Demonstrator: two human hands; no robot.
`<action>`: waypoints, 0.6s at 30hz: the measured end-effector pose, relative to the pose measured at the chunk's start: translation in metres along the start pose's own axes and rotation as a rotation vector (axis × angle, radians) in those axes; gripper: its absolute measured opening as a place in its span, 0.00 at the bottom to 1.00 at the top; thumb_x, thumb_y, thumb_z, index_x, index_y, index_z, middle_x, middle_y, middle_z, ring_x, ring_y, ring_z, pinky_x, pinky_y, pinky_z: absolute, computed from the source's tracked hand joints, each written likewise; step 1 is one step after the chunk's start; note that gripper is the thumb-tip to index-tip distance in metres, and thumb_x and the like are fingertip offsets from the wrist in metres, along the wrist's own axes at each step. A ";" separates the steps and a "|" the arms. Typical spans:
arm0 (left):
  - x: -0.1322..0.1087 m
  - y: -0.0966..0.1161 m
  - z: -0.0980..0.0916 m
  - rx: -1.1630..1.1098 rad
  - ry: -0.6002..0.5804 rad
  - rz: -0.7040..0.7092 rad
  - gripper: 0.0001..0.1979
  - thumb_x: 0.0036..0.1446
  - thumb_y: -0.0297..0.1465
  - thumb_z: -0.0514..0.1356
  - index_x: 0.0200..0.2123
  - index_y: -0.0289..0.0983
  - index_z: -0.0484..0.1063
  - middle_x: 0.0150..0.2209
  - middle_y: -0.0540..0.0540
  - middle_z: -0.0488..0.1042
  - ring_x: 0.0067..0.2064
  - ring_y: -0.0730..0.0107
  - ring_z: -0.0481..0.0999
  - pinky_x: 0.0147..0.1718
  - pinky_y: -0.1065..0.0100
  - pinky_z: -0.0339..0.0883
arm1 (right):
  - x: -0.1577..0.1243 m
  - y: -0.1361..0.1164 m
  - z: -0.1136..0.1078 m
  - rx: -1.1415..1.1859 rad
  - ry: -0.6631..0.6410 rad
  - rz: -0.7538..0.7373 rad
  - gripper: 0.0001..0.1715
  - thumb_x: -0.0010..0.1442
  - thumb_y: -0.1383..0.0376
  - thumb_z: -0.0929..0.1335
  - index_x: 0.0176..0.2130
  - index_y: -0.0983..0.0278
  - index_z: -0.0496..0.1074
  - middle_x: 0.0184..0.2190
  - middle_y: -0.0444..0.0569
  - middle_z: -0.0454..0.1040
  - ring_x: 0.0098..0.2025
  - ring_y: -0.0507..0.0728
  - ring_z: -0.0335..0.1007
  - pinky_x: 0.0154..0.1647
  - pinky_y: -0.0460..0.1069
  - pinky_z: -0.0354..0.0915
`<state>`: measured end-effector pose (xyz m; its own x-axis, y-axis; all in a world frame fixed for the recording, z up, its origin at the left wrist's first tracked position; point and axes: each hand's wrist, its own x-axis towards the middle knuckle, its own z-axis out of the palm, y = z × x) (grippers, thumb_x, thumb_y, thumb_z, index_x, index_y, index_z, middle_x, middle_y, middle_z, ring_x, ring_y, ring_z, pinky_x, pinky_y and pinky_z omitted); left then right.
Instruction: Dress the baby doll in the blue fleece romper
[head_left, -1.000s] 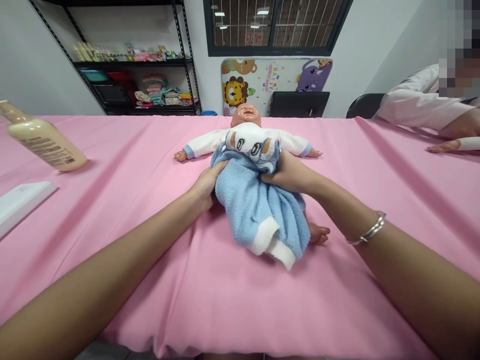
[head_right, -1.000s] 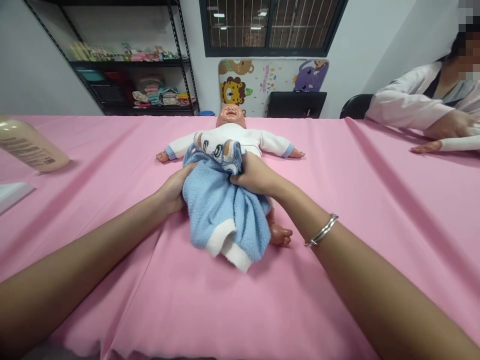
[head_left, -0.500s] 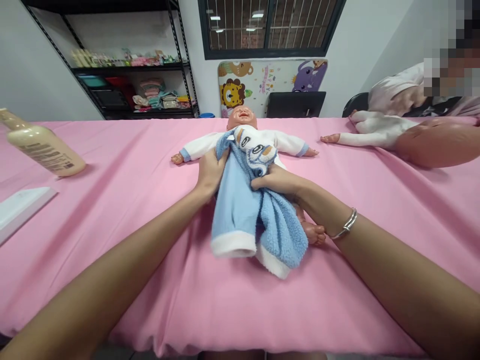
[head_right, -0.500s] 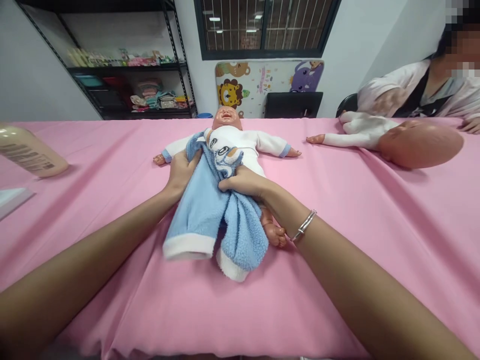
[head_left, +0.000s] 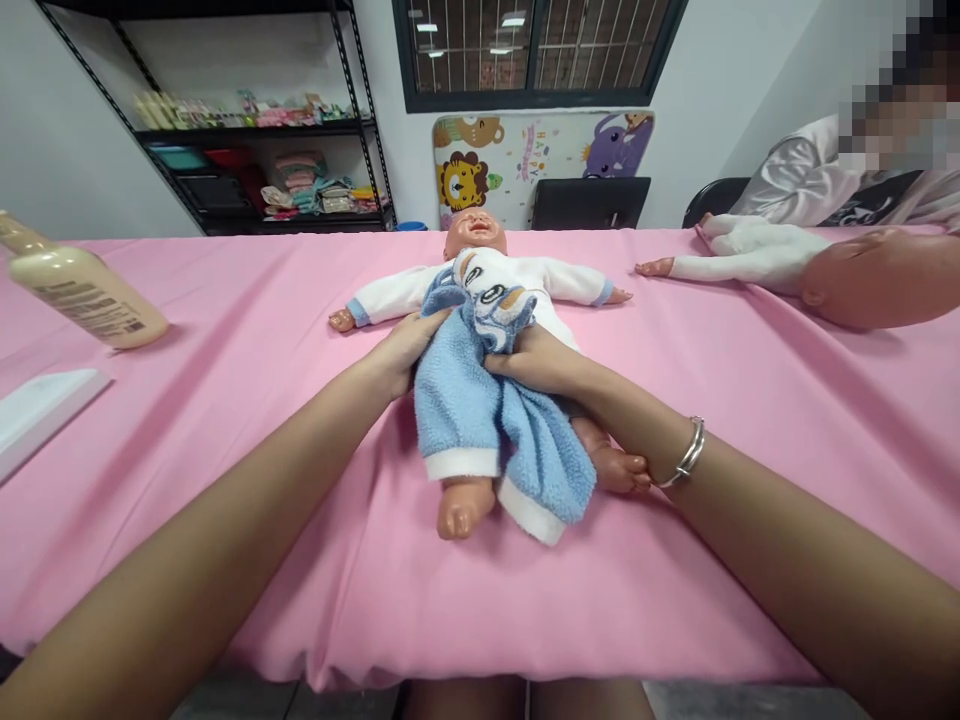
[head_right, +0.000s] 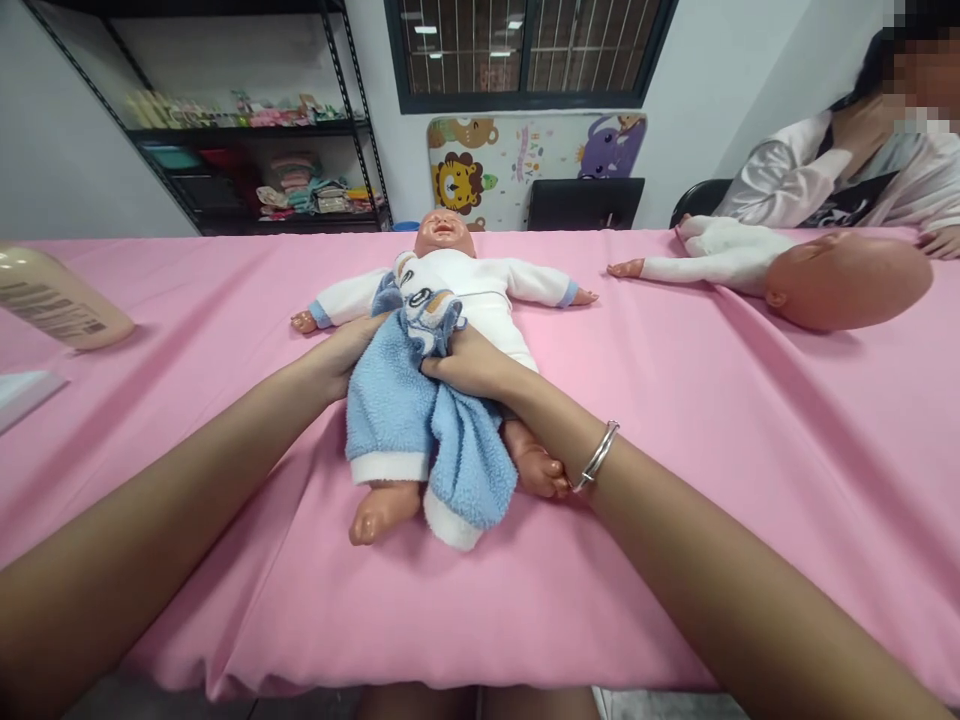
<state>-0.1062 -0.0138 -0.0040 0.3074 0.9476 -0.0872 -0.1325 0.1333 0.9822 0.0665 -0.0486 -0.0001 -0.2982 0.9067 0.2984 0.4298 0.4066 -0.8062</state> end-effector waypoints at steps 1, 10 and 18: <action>-0.001 0.001 -0.004 -0.026 -0.017 -0.050 0.16 0.54 0.36 0.64 0.44 0.34 0.74 0.39 0.41 0.80 0.42 0.59 0.79 0.46 0.61 0.72 | 0.000 -0.002 -0.001 0.021 0.013 0.003 0.31 0.48 0.70 0.70 0.53 0.69 0.69 0.56 0.56 0.69 0.59 0.64 0.63 0.65 0.59 0.56; 0.006 0.002 -0.049 0.204 -0.199 0.038 0.24 0.47 0.30 0.68 0.50 0.38 0.74 0.43 0.44 0.79 0.41 0.63 0.78 0.38 0.68 0.71 | 0.004 0.011 -0.043 0.517 0.304 0.191 0.19 0.41 0.61 0.77 0.34 0.67 0.75 0.34 0.50 0.77 0.42 0.62 0.73 0.49 0.58 0.68; 0.000 0.010 -0.051 0.334 -0.170 0.017 0.31 0.46 0.36 0.69 0.55 0.38 0.70 0.51 0.40 0.75 0.51 0.54 0.75 0.50 0.60 0.70 | -0.004 0.019 -0.042 0.856 0.313 0.292 0.14 0.46 0.66 0.74 0.36 0.64 0.75 0.34 0.48 0.77 0.40 0.58 0.74 0.47 0.52 0.70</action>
<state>-0.1554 0.0024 -0.0028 0.4638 0.8832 -0.0689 0.1667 -0.0106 0.9859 0.1117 -0.0395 0.0048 0.0171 0.9986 0.0495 -0.3545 0.0524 -0.9336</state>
